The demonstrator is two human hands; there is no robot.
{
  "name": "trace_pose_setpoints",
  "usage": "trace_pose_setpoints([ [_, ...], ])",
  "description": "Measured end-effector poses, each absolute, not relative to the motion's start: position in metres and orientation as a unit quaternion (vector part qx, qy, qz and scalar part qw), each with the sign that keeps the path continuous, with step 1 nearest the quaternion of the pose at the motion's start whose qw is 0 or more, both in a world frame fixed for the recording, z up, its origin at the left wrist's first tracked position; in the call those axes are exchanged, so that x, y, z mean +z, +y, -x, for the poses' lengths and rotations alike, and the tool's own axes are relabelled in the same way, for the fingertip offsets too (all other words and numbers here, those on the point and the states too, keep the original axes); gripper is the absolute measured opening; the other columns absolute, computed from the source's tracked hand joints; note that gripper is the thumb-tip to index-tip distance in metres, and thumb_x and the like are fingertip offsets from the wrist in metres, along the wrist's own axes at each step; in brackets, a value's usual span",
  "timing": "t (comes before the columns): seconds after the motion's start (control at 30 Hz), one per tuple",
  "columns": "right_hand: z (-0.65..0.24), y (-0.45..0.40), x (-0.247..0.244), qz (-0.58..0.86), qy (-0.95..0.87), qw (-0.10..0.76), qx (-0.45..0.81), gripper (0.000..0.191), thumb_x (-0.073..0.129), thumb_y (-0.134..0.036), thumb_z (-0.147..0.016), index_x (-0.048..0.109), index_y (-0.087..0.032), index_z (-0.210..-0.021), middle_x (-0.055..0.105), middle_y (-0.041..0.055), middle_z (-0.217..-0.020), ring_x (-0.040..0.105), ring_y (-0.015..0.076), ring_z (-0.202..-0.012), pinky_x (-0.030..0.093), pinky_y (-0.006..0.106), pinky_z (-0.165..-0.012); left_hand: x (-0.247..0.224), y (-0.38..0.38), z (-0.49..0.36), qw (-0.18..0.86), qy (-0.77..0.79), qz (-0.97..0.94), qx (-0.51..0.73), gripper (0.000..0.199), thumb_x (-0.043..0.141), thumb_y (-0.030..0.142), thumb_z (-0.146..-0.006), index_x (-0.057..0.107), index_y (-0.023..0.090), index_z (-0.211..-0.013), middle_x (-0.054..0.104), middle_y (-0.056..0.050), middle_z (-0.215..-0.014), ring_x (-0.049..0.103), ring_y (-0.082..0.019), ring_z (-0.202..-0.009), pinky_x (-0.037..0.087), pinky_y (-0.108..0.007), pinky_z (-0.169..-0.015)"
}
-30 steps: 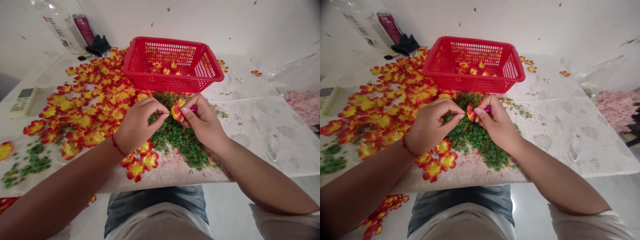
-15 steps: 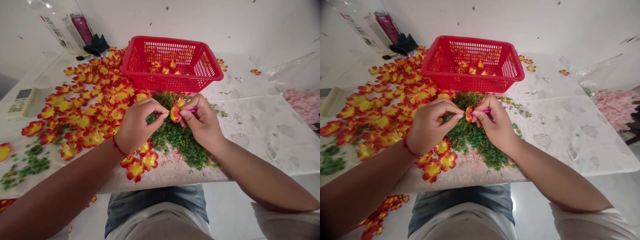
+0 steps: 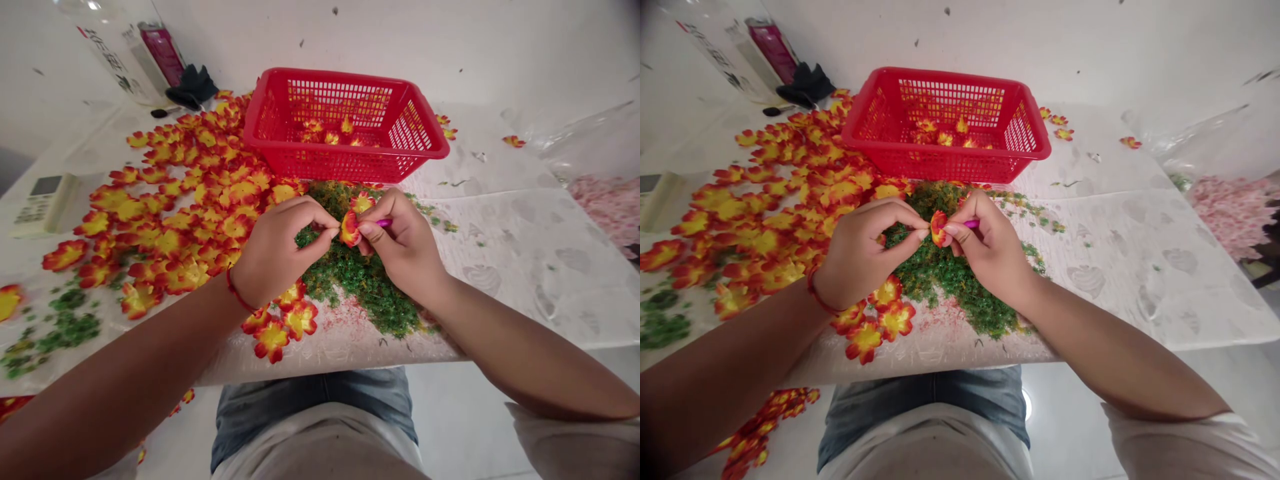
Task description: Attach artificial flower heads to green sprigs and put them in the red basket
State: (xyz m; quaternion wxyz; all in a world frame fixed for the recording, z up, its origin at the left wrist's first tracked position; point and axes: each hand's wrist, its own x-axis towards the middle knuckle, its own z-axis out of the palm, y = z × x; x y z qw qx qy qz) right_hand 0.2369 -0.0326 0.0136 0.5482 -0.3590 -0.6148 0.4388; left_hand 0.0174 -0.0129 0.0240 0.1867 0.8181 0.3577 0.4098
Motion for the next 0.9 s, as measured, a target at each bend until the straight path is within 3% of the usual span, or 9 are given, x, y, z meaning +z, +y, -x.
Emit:
trace_pose_setpoints([
  [0.17,-0.240,-0.034,0.010,0.362,-0.640,0.559,0.383,0.029,0.081,-0.046,-0.108,0.062,-0.028,-0.098,0.076,-0.0029,-0.085,0.065,0.0137,-0.065,0.055,0.030,-0.061,0.029,-0.014,-0.019,0.219,0.390,-0.801,0.398,0.010,0.072,0.021,-0.106,0.080,0.022,-0.101,0.085,-0.003,-0.102,0.078,-0.021,-0.093,0.062,-0.033,-0.092],
  [0.37,-0.240,-0.035,0.001,0.365,-0.670,0.554,0.334,0.019,0.075,-0.042,-0.113,0.061,-0.030,-0.106,0.076,-0.0010,-0.095,0.071,0.0163,-0.075,0.062,0.036,-0.073,0.032,-0.013,-0.014,0.156,0.380,-0.827,0.383,0.013,0.070,0.022,-0.109,0.083,0.024,-0.103,0.085,-0.004,-0.106,0.079,-0.022,-0.099,0.062,-0.035,-0.096],
  [0.7,-0.245,-0.035,-0.001,0.362,-0.712,0.543,0.257,0.008,0.070,-0.029,-0.115,0.065,-0.030,-0.109,0.081,0.0032,-0.114,0.079,0.0197,-0.095,0.065,0.040,-0.086,0.037,-0.022,-0.018,0.208,0.399,-0.789,0.419,0.011,0.077,0.017,-0.104,0.085,0.021,-0.098,0.088,-0.001,-0.099,0.081,-0.018,-0.089,0.062,-0.028,-0.086],
  [0.8,-0.244,-0.036,-0.001,0.376,-0.702,0.546,0.261,0.009,0.075,-0.031,-0.112,0.067,-0.031,-0.115,0.079,0.0029,-0.114,0.080,0.0208,-0.099,0.065,0.039,-0.090,0.035,-0.023,-0.017,0.166,0.389,-0.792,0.440,0.010,0.079,0.015,-0.104,0.084,0.023,-0.099,0.088,0.000,-0.100,0.082,-0.017,-0.090,0.063,-0.029,-0.086],
  [0.9,-0.244,-0.036,0.002,0.387,-0.703,0.527,0.281,0.009,0.073,-0.035,-0.114,0.069,-0.030,-0.119,0.078,0.0016,-0.105,0.078,0.0192,-0.093,0.063,0.035,-0.084,0.031,-0.022,-0.014,0.076,0.353,-0.818,0.448,0.011,0.076,0.018,-0.109,0.084,0.025,-0.105,0.088,-0.002,-0.105,0.083,-0.019,-0.097,0.064,-0.033,-0.092],
])
